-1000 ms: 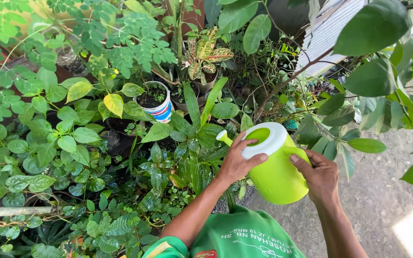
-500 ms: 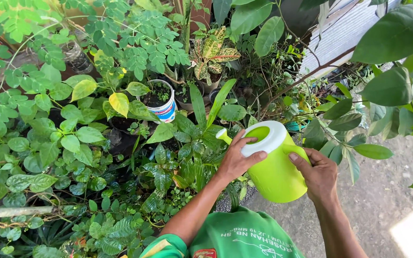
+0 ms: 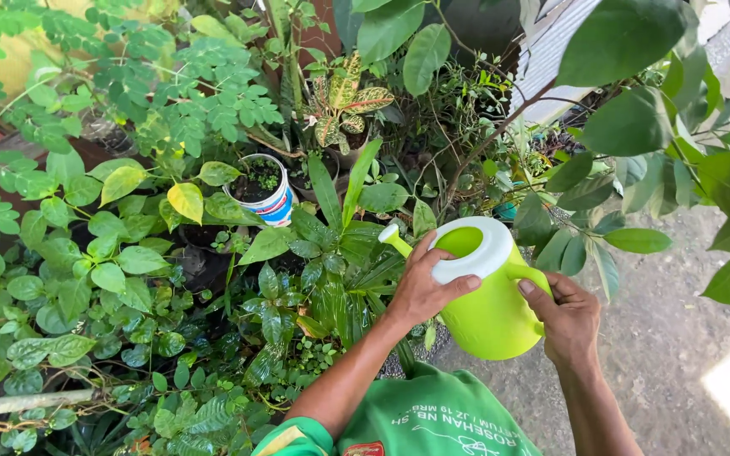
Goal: Watering various potted and ground plants in an outdoor garden area using a green watering can.
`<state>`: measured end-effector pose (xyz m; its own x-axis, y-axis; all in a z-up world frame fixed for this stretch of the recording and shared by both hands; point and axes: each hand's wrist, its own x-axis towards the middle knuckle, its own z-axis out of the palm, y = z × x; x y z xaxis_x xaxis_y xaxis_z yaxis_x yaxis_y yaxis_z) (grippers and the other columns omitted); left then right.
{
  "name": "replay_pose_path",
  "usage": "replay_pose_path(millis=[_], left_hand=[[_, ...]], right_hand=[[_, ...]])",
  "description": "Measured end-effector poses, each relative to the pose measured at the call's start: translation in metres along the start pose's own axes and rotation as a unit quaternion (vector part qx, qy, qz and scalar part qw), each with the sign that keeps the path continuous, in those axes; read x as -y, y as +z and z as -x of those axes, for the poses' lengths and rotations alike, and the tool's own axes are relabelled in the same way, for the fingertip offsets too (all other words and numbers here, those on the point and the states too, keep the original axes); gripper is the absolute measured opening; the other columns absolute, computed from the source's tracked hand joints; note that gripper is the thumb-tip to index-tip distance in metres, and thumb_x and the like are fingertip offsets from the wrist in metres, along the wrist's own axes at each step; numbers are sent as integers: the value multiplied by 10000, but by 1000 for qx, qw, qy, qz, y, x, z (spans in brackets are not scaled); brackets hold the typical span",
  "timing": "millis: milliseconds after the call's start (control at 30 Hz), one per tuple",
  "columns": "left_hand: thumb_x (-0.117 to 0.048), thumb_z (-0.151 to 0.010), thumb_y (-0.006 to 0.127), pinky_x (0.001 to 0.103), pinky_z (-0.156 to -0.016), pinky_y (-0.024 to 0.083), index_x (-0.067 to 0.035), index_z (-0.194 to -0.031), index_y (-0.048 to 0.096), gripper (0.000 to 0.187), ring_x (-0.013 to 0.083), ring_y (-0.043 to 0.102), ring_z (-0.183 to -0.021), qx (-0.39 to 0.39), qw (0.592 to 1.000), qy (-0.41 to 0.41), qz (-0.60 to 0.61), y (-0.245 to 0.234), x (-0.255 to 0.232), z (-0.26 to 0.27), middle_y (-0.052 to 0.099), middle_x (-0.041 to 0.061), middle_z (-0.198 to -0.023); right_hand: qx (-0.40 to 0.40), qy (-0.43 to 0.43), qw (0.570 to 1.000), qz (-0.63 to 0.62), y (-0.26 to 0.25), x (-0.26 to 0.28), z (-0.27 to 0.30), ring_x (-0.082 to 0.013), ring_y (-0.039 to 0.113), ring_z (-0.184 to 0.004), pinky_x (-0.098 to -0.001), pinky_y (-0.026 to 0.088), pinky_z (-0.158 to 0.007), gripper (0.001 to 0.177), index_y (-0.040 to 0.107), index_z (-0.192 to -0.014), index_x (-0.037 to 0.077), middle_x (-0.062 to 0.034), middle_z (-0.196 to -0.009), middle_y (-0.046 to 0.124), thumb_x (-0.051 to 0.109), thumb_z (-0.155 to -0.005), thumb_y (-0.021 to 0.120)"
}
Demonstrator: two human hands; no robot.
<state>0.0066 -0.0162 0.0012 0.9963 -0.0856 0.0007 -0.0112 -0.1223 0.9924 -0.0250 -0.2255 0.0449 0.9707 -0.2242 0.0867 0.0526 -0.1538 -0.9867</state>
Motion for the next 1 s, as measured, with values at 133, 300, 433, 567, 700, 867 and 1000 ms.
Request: replay_pose_path(millis=[133,300,433,567,700,867,1000], left_hand=[[-665,-734,806,637,-1222,216,-42,-1179,672,778,551,241,-1499,12,1000,0,-15,14,-6,2,264,307,-1636],[-673,-714,808,632,-1230,202,-59,-1157,675,769,522,232,-1517,23,999,-17,-35,25,-9,1,258,289,-1648],[-667,-722,808,616,-1230,212,-82,-1163,671,745,515,237,-1516,19,999,-16,-41,26,-1,1,256,261,-1659],[-681,-716,809,621,-1232,201,-97,-1189,672,765,508,224,-1524,14,999,-24,-17,19,-1,2,246,245,-1670],[-686,-730,803,645,-1221,202,-105,-1216,670,769,532,211,-1514,-1,1000,-22,8,5,1,6,245,250,-1667],[-684,-725,809,591,-1238,221,-122,-1240,669,775,503,238,-1517,-13,999,-34,20,-16,15,6,245,244,-1668],[-660,-738,819,585,-1234,224,-126,-1249,670,754,496,258,-1511,-22,998,-40,44,-39,18,10,251,237,-1668]], right_hand=[[-14,0,1000,-9,-15,-2,5,-19,393,-509,-162,358,-507,180,757,-1007,70,-16,-539,527,143,-863,838],[-24,-8,999,-26,-21,8,9,-34,371,-514,-170,335,-516,191,757,-994,54,-27,-528,506,146,-853,848],[-19,0,999,-28,-22,11,9,-35,353,-521,-174,336,-523,198,762,-989,60,-24,-521,501,151,-839,854],[-7,-5,1000,-21,-17,9,7,-32,363,-510,-171,340,-520,194,762,-985,54,-18,-511,499,139,-838,855],[14,-7,1000,-11,-1,20,6,-24,366,-513,-163,350,-520,174,767,-987,58,-11,-502,501,126,-846,843],[29,8,1000,-2,24,23,3,-14,401,-509,-156,382,-524,209,770,-1010,65,-8,-526,545,126,-829,854],[40,16,999,7,43,22,-1,-11,416,-501,-157,391,-519,225,772,-1009,70,-8,-523,552,134,-814,866]])
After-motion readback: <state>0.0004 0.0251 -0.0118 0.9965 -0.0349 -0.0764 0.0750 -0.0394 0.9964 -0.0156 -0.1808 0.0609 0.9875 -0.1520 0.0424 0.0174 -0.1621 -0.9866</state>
